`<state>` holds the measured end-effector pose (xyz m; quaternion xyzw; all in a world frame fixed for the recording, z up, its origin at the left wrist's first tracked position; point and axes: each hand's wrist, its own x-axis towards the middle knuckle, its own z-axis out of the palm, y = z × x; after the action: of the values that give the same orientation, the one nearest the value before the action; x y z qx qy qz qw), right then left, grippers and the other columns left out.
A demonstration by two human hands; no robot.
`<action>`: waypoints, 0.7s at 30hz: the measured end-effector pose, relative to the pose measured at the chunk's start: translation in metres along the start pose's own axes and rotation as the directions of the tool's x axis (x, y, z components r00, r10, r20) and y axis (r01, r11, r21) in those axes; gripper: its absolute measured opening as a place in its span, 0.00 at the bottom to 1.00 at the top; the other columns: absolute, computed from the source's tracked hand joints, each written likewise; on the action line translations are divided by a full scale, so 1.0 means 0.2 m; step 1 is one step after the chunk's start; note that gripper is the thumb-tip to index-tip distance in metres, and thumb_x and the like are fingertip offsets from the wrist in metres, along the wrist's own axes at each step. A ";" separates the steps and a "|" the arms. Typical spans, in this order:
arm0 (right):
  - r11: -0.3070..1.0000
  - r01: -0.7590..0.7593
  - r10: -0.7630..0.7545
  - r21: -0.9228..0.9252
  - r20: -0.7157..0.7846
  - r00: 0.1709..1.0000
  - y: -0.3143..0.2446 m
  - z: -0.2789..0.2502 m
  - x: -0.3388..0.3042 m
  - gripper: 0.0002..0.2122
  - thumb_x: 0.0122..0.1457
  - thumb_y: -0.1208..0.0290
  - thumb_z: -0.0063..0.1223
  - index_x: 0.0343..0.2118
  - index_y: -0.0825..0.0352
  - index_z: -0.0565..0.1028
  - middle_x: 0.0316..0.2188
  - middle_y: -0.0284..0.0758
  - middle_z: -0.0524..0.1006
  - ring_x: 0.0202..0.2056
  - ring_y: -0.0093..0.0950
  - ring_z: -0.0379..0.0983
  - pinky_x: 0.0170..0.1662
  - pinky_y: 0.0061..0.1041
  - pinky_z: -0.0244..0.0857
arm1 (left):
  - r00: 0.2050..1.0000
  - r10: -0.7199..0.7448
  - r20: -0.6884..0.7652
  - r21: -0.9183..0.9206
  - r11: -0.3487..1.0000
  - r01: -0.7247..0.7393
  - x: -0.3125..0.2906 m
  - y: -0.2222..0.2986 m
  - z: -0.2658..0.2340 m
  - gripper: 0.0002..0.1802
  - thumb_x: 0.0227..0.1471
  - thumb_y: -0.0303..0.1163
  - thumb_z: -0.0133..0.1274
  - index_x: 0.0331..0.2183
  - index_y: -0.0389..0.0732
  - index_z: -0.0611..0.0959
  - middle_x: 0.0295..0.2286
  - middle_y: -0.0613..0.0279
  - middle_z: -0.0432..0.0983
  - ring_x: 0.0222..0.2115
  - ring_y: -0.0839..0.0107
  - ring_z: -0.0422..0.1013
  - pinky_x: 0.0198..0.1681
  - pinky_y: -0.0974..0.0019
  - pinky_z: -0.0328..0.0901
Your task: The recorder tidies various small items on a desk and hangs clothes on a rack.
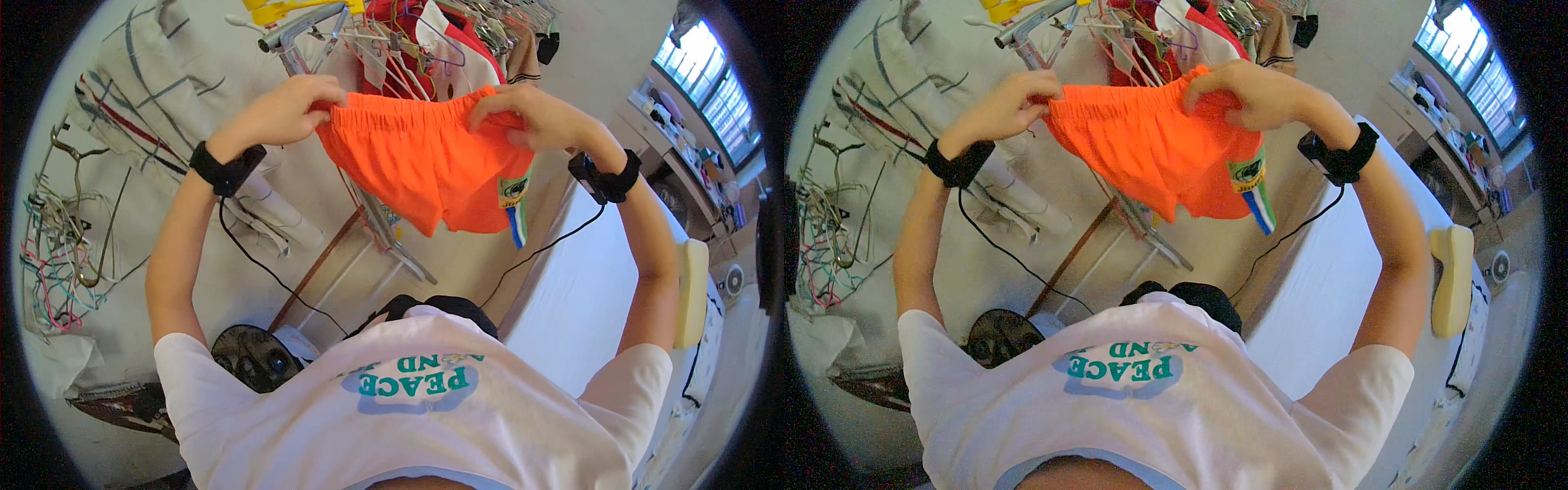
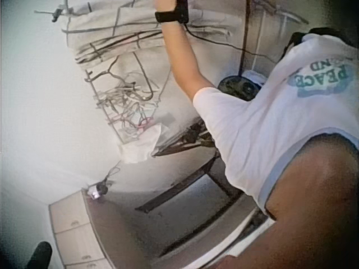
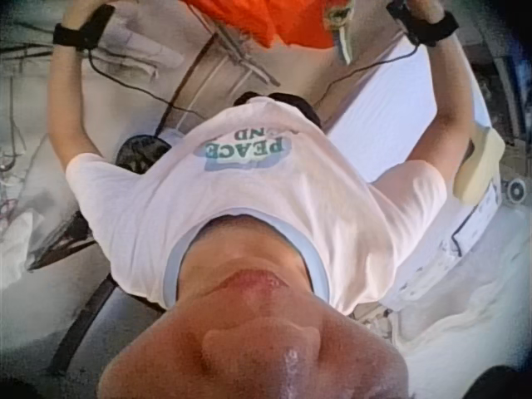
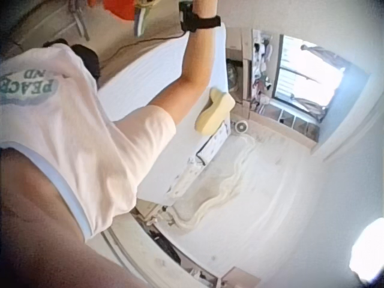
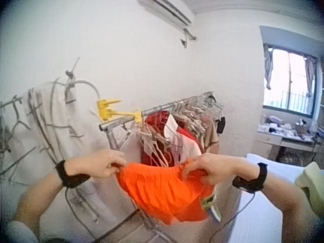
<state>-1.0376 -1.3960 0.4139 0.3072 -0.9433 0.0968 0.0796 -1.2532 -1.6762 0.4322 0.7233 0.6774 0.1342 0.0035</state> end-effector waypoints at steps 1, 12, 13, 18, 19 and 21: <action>0.995 -0.093 0.091 0.018 0.088 0.992 -0.02 0.00 0.03 0.32 0.34 0.86 0.45 0.50 0.62 0.64 0.37 0.42 0.74 0.42 0.41 0.69 0.43 0.32 0.64 | 0.995 -0.089 0.041 -0.033 0.995 0.091 -0.01 0.01 -0.01 0.10 0.38 0.14 0.47 0.29 0.33 0.69 0.29 0.55 0.65 0.33 0.59 0.66 0.38 0.67 0.61; 0.974 -0.224 0.223 -0.017 0.214 0.951 -0.07 -0.02 0.12 0.25 0.36 0.81 0.52 0.45 0.66 0.70 0.36 0.42 0.75 0.36 0.39 0.71 0.38 0.29 0.64 | 0.997 0.040 -0.065 0.259 0.966 -0.021 -0.05 0.05 -0.02 0.10 0.36 0.23 0.42 0.27 0.30 0.70 0.32 0.50 0.66 0.38 0.52 0.64 0.43 0.60 0.60; 0.966 -0.245 0.258 -0.084 0.210 0.943 -0.05 -0.01 0.12 0.22 0.38 0.79 0.55 0.42 0.68 0.71 0.34 0.42 0.75 0.35 0.39 0.71 0.38 0.29 0.64 | 0.999 0.019 -0.034 0.278 0.961 -0.008 -0.06 0.06 -0.03 0.10 0.36 0.23 0.43 0.27 0.30 0.70 0.33 0.49 0.67 0.38 0.52 0.64 0.43 0.59 0.60; 0.925 -0.341 0.368 -0.171 0.165 0.915 0.02 -0.05 0.12 0.18 0.39 0.63 0.64 0.27 0.73 0.73 0.23 0.42 0.73 0.26 0.38 0.69 0.30 0.31 0.62 | 0.999 -0.051 0.003 0.274 0.961 0.048 -0.13 0.02 0.03 0.10 0.36 0.27 0.46 0.24 0.30 0.74 0.32 0.49 0.69 0.37 0.52 0.65 0.41 0.58 0.60; 0.882 -0.373 0.426 -0.287 0.148 0.893 0.04 -0.08 0.13 0.21 0.39 0.56 0.66 0.22 0.74 0.73 0.19 0.43 0.71 0.23 0.39 0.67 0.28 0.33 0.60 | 0.997 -0.022 -0.074 0.286 0.957 0.042 -0.14 0.01 0.05 0.11 0.38 0.30 0.49 0.24 0.30 0.76 0.32 0.49 0.70 0.37 0.52 0.65 0.41 0.58 0.60; 0.880 -0.355 0.371 -0.316 -0.010 0.928 0.12 -0.03 0.12 0.23 0.40 0.53 0.64 0.20 0.74 0.72 0.17 0.43 0.68 0.21 0.39 0.65 0.26 0.33 0.59 | 0.995 -0.030 -0.093 0.319 0.946 0.058 -0.14 -0.02 0.08 0.14 0.40 0.35 0.52 0.24 0.31 0.77 0.29 0.50 0.71 0.33 0.56 0.67 0.37 0.60 0.62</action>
<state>-1.0701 -1.3886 0.4218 0.1109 -0.9891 -0.0480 0.0836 -1.2543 -1.6998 0.4103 0.6924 0.7057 0.0535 -0.1408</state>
